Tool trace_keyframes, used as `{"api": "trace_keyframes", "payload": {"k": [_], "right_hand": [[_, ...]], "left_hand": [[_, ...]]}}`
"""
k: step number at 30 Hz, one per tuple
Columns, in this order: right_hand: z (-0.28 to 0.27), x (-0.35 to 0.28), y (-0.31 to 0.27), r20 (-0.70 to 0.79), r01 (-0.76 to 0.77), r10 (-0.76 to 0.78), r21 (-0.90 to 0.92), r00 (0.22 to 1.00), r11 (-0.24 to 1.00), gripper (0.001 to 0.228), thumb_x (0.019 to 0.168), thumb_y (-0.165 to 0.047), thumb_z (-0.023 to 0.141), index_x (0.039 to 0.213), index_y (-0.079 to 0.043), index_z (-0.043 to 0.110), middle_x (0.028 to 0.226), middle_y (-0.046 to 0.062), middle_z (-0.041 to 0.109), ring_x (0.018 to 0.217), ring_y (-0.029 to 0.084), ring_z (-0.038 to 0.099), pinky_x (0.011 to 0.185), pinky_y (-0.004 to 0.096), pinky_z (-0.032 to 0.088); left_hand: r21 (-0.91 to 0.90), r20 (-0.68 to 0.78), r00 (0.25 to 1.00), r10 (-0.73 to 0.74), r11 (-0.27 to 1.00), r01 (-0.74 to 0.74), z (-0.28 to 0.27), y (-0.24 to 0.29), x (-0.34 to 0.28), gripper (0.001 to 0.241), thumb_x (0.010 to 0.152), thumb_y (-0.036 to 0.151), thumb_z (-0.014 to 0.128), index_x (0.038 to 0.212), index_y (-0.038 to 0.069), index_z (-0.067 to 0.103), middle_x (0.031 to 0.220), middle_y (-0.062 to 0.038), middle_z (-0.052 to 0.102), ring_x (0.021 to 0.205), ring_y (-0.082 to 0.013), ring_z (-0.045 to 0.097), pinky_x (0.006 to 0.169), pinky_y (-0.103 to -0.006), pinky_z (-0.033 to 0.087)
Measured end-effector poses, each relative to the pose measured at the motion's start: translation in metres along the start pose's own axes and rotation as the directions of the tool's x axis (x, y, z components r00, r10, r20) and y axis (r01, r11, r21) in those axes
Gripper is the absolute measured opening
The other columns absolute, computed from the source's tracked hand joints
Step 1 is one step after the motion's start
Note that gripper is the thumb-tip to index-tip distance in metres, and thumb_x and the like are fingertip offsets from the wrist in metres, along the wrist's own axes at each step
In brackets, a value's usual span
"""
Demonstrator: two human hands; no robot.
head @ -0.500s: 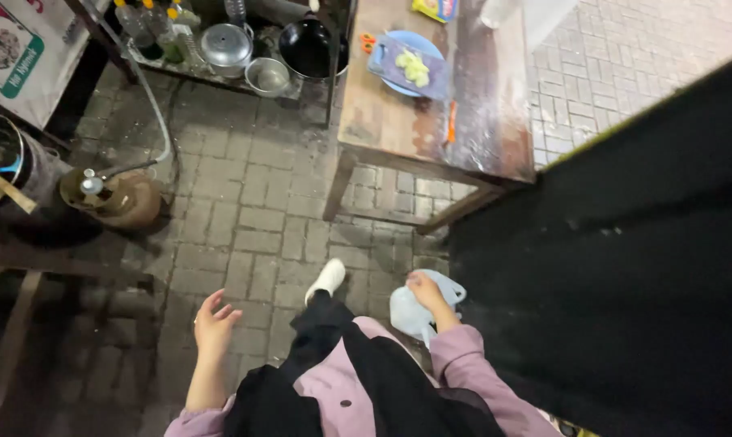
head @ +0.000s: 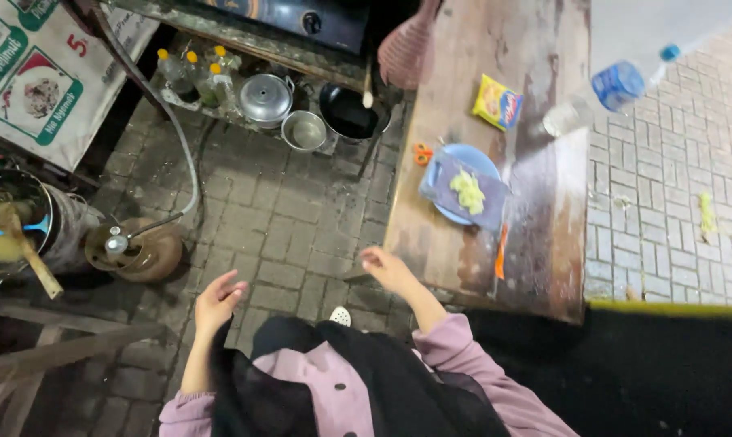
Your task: Melting butter in a frying pan and sautéing chopped garlic transferred from a cutting board.
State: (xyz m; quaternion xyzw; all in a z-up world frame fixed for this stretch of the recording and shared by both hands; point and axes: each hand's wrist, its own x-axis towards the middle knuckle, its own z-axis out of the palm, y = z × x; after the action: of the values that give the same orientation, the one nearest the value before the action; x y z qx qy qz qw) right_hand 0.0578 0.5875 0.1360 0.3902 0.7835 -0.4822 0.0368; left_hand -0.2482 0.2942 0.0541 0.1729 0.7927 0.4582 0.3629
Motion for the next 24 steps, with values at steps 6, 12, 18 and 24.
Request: {"api": "trace_keyframes", "payload": {"k": [6,12,18,24], "right_hand": [[-0.041,0.134,-0.055,-0.067,0.081,-0.078,0.044,0.995,0.996,0.032,0.103,-0.029,0.062,0.133,-0.019,0.064,0.119,0.015,0.073,0.116,0.034,0.068,0.102,0.044,0.054],[-0.076,0.221,-0.077,-0.208,-0.071,0.086,0.08,0.974,0.994,0.031,0.102,-0.028,0.062,0.132,-0.017,0.066,0.116,0.015,0.075,0.114,0.036,0.069,0.1,0.049,0.054],[-0.132,0.25,-0.076,-0.495,-0.19,0.226,0.122,0.839,0.974,0.023,0.1,-0.022,0.063,0.115,-0.01,0.074,0.099,0.024,0.075,0.101,0.044,0.07,0.089,0.054,0.056],[-0.197,0.278,0.029,-0.748,-0.033,0.551,0.582,0.371,0.812,0.023,0.095,-0.016,0.068,0.115,-0.007,0.075,0.087,0.015,0.073,0.068,0.022,0.07,0.058,0.036,0.058]], "left_hand": [[0.146,-0.124,0.992,0.008,0.989,0.01,-0.029,0.043,0.144,0.063,0.08,0.016,0.085,0.14,0.009,0.067,0.106,-0.02,0.075,0.107,-0.0333,0.071,0.095,-0.048,0.053],[0.089,0.133,0.984,0.118,0.988,-0.13,-0.043,0.187,0.342,0.028,0.1,0.012,0.069,0.128,0.014,0.073,0.09,-0.016,0.078,0.079,-0.0229,0.076,0.075,-0.0354,0.061],[-0.252,0.283,0.935,0.212,0.957,-0.141,-0.003,0.358,0.496,0.033,0.113,0.019,0.049,0.14,0.001,0.055,0.109,-0.024,0.069,0.099,-0.0274,0.07,0.089,-0.0441,0.06],[-0.271,0.509,0.86,0.043,0.956,0.113,0.096,0.431,0.589,0.056,0.111,0.053,0.053,0.151,0.017,0.038,0.123,-0.021,0.067,0.097,-0.0397,0.075,0.076,-0.0562,0.066]]}}
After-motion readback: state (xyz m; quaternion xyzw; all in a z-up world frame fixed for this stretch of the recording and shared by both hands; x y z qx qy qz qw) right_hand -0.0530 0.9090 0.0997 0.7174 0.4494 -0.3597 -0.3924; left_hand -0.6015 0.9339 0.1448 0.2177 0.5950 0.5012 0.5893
